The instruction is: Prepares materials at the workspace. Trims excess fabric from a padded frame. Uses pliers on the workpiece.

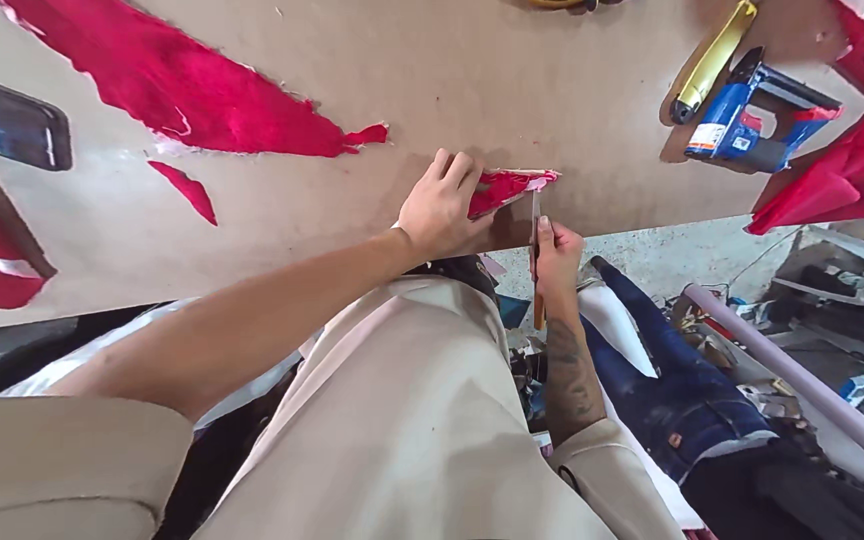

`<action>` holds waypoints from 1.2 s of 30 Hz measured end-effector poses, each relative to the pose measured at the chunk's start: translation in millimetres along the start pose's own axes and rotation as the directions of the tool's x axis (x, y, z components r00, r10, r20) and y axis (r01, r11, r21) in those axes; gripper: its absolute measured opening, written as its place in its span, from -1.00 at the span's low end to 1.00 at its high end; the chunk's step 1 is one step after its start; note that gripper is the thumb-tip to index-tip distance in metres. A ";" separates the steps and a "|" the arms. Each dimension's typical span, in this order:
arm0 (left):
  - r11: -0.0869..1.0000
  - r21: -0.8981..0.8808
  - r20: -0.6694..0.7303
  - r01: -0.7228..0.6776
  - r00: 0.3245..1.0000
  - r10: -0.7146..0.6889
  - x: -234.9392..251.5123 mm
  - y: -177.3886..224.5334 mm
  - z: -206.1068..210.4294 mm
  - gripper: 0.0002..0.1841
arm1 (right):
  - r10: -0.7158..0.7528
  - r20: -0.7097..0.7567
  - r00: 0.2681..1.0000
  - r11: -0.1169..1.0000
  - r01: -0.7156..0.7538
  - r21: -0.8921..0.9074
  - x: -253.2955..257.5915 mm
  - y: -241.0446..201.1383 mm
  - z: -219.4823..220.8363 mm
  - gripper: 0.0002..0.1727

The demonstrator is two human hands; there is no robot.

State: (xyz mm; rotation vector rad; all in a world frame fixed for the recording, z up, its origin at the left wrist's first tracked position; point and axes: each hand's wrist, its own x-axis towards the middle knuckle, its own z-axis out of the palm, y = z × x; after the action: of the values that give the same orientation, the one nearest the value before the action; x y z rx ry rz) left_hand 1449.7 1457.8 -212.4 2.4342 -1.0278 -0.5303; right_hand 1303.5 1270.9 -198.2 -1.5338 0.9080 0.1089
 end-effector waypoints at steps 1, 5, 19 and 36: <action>1.000 -0.011 -0.006 -0.003 1.000 0.003 3.7 -1.6 -2.6 -0.19 | 0.088 0.107 0.990 0.983 -0.104 0.154 3.0 -6.7 -5.1 -0.56; 0.987 -0.163 0.006 0.000 1.000 0.001 2.8 -1.8 -17.2 -0.26 | 0.217 0.456 0.863 0.752 -0.446 0.485 -6.9 -14.8 -18.9 -0.52; 0.979 0.109 0.188 0.174 0.963 -0.192 -2.2 29.3 -38.1 0.09 | -0.081 0.286 0.955 0.929 -0.032 0.369 -19.8 -5.1 -16.2 -0.53; 0.881 0.268 0.481 -0.391 0.846 0.229 14.9 6.6 -118.6 -0.24 | -0.397 0.092 0.913 0.682 0.361 -0.636 -82.1 -49.0 -74.6 -0.64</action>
State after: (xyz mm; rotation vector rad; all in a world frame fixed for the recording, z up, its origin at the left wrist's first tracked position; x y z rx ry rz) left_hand 1515.2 1472.0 -113.3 2.4130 -1.8239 -0.8629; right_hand 1244.1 1239.2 -97.4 -2.3623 0.5844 0.0809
